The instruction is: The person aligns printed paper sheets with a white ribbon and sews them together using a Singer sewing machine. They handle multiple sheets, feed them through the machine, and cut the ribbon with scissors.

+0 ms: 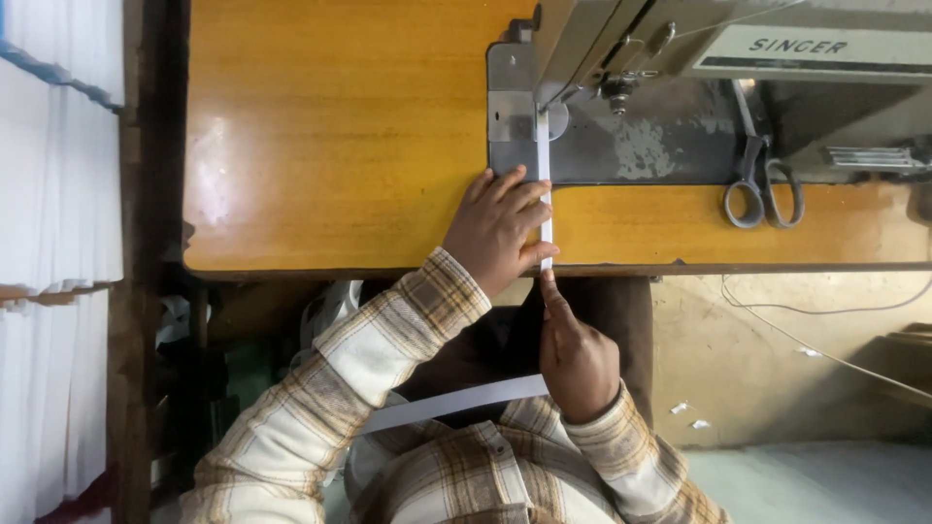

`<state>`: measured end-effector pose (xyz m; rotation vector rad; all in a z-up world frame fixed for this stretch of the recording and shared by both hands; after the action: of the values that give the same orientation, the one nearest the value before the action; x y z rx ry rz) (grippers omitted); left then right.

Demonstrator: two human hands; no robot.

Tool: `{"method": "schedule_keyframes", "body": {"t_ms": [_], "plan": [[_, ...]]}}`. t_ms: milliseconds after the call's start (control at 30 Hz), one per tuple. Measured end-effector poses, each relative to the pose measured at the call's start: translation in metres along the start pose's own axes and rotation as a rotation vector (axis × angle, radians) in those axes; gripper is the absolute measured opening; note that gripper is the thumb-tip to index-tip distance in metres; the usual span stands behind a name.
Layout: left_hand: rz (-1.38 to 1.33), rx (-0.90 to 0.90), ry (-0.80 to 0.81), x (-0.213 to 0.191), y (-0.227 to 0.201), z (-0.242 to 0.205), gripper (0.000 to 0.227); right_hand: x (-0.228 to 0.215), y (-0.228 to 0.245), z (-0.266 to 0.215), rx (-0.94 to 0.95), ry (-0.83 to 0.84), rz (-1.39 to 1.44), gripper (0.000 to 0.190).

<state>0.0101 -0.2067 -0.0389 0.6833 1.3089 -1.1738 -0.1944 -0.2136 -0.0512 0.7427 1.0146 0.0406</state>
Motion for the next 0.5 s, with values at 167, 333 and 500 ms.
{"method": "schedule_keyframes", "body": {"t_ms": [167, 333, 500], "plan": [[-0.006, -0.007, 0.028, -0.001, 0.002, 0.006, 0.056, 0.002, -0.002, 0.002, -0.004, -0.026, 0.008, 0.059], [0.013, -0.018, 0.027, 0.006, 0.009, 0.019, 0.058, -0.005, 0.003, 0.015, -0.008, -0.048, 0.020, 0.058], [0.026, -0.015, 0.002, 0.011, 0.018, 0.028, 0.057, -0.009, 0.007, 0.026, -0.036, -0.082, 0.041, 0.057]]}}
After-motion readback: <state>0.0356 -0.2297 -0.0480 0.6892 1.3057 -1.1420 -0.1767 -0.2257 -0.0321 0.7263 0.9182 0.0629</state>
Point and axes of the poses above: each hand's wrist, its own z-axis towards the middle knuckle, its own x-axis out of the palm, y = z × x, the point moved 3 cm from there along z, towards the middle knuckle, and after that the axes turned 11 degrees about -x, right-handed, at the moved point
